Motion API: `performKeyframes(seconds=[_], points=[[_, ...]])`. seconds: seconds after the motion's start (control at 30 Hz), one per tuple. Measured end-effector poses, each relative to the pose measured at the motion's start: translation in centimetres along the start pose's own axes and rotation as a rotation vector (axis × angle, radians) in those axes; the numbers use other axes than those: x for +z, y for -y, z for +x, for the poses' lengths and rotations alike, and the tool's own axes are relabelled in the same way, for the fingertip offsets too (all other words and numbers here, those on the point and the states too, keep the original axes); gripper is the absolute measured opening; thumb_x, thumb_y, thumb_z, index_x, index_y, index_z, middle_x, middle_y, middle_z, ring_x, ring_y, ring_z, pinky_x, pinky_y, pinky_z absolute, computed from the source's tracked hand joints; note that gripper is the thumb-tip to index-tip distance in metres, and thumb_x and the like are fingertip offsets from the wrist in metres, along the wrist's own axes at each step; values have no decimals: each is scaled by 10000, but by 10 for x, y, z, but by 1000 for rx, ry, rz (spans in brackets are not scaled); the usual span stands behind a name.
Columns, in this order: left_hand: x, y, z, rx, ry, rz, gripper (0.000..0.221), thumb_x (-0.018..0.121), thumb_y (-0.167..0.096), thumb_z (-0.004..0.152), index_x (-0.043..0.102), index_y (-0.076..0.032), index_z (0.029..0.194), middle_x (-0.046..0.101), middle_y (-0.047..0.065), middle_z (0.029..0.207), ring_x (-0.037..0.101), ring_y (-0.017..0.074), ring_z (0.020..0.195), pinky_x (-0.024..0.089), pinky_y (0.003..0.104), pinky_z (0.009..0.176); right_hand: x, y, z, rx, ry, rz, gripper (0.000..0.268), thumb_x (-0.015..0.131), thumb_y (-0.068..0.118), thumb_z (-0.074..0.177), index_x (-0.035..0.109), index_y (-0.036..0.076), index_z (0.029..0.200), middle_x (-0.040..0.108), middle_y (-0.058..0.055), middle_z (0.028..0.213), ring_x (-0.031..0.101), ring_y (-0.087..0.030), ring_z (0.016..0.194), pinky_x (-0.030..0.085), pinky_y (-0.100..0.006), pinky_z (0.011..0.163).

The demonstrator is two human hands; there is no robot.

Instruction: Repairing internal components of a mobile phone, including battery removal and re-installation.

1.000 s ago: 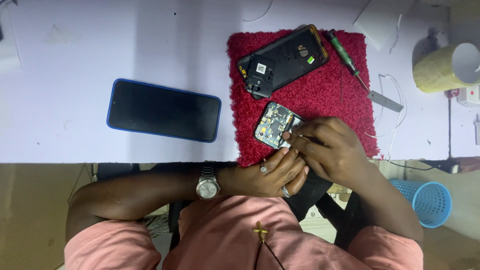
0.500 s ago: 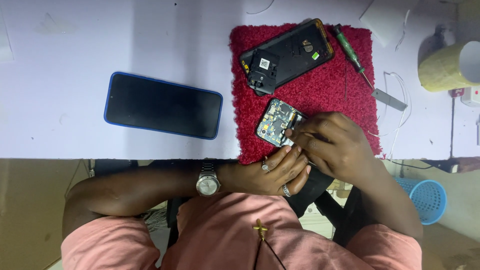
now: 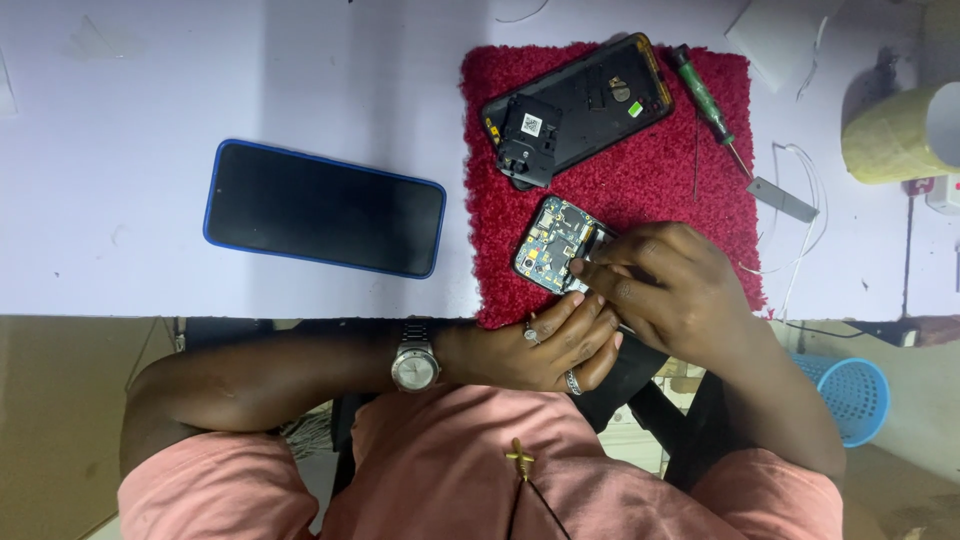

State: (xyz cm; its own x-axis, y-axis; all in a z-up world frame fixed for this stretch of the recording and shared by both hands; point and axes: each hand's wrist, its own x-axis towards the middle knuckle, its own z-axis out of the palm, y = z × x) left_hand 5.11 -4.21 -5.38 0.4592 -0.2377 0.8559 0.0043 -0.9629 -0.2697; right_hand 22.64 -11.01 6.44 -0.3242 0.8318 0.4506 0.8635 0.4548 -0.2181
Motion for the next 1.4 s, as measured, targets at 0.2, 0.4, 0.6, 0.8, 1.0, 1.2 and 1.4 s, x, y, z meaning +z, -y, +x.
performKeyframes(seconds=[0.2,0.4,0.6,0.8,1.0,1.2,1.4], points=[[-35,5,18,-79,97,-40,324,424,-151,1129,563,1,1378,746,212,1302,733,373,1238,540,504,1167,-4,-7,-4,6,45,46,322,523,155,1114,812,80,994,747,-148,1025,710,-389,885,578,-485,757],[-54,5,5,-304,179,124,382,464,-242,1143,465,-55,1475,744,144,1396,723,314,1300,450,489,1203,1,-12,-12,29,29,83,375,493,206,1120,829,100,991,748,-141,1007,717,-357,895,581,-470,784],[-47,10,6,-357,192,223,367,495,-223,1151,455,-74,1483,770,65,1391,713,213,1322,368,460,1240,5,-18,-21,35,-4,88,375,498,245,1112,843,124,1028,765,-128,1029,720,-356,927,590,-471,825],[-50,9,7,-335,196,175,347,494,-165,1136,472,-75,1471,765,88,1400,707,211,1337,381,444,1229,5,-15,-21,46,-6,108,359,506,222,1106,842,121,1027,757,-133,1002,720,-355,904,593,-463,817],[-47,2,6,-286,218,268,403,532,-155,1134,426,-58,1511,771,99,1375,692,206,1349,346,447,1237,6,-16,-23,31,-1,76,332,522,206,1099,839,126,1042,759,-127,1029,723,-354,933,594,-465,834],[-48,1,9,-258,264,289,431,493,-134,1143,390,-27,1547,739,153,1389,655,258,1389,318,466,1244,7,-12,-20,18,-22,64,322,530,165,1094,845,104,1073,760,-145,1022,725,-359,908,599,-472,816],[-53,7,12,-217,284,257,439,560,-134,1127,417,-30,1529,753,169,1343,666,274,1358,342,466,1220,9,-14,-20,16,-18,37,311,549,194,1100,834,117,1002,761,-136,1021,721,-358,912,591,-472,799]])
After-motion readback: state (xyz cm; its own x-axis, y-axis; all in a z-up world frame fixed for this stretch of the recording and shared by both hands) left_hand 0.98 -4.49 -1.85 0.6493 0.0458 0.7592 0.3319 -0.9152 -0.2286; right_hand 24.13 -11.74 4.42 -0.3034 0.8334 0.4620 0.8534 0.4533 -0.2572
